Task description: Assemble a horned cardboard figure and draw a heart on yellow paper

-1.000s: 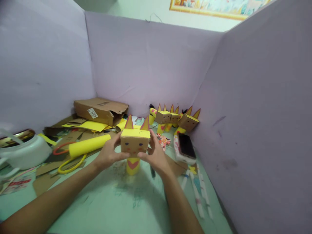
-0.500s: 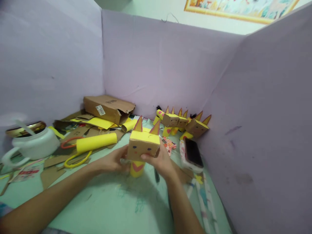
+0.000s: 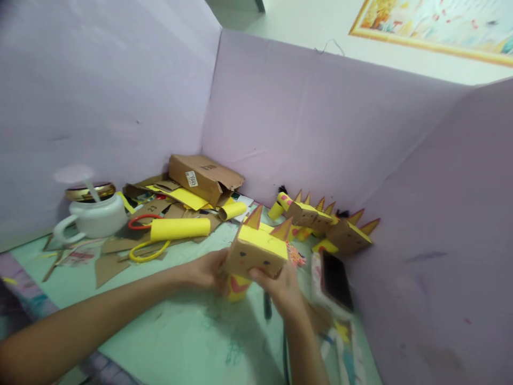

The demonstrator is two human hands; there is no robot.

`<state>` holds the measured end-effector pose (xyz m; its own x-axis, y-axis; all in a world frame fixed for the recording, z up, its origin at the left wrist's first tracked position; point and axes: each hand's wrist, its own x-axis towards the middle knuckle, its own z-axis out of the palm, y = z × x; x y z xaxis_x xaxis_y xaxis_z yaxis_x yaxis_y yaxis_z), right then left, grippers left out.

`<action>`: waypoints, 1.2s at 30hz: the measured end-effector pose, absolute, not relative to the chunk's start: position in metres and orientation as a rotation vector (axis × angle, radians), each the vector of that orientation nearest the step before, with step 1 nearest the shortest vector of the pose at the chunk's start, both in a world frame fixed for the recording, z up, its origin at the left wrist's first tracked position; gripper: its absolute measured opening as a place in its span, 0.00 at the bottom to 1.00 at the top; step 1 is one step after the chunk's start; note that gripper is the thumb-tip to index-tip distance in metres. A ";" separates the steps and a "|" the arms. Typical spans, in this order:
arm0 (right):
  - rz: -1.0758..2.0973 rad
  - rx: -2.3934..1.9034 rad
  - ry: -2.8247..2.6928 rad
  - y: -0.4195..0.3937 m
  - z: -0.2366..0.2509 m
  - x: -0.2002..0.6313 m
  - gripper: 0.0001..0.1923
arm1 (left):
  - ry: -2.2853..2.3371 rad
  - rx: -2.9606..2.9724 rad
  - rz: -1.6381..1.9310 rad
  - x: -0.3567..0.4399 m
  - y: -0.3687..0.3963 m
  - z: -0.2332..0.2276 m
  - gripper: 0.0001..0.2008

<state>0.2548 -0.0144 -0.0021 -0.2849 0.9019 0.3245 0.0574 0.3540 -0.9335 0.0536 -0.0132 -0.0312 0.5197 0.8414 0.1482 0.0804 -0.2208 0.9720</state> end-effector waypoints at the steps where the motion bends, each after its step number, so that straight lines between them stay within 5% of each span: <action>1: 1.085 -0.867 -1.635 -0.015 -0.002 0.255 0.28 | 0.760 1.679 0.868 0.049 -0.011 -0.029 0.35; 7: 1.153 -0.849 -1.579 -0.017 -0.001 0.254 0.30 | 0.716 1.702 1.095 0.040 -0.013 -0.010 0.48; 21: 1.165 -0.802 -1.547 -0.020 0.004 0.248 0.34 | 0.855 1.814 1.279 0.058 -0.027 0.000 0.35; 31: 1.226 -0.793 -1.526 -0.025 0.008 0.246 0.26 | 0.963 1.863 1.244 0.056 -0.026 0.006 0.32; 36: 1.198 -0.680 -1.476 -0.016 0.008 0.261 0.38 | 0.823 1.572 1.302 0.060 -0.021 -0.001 0.30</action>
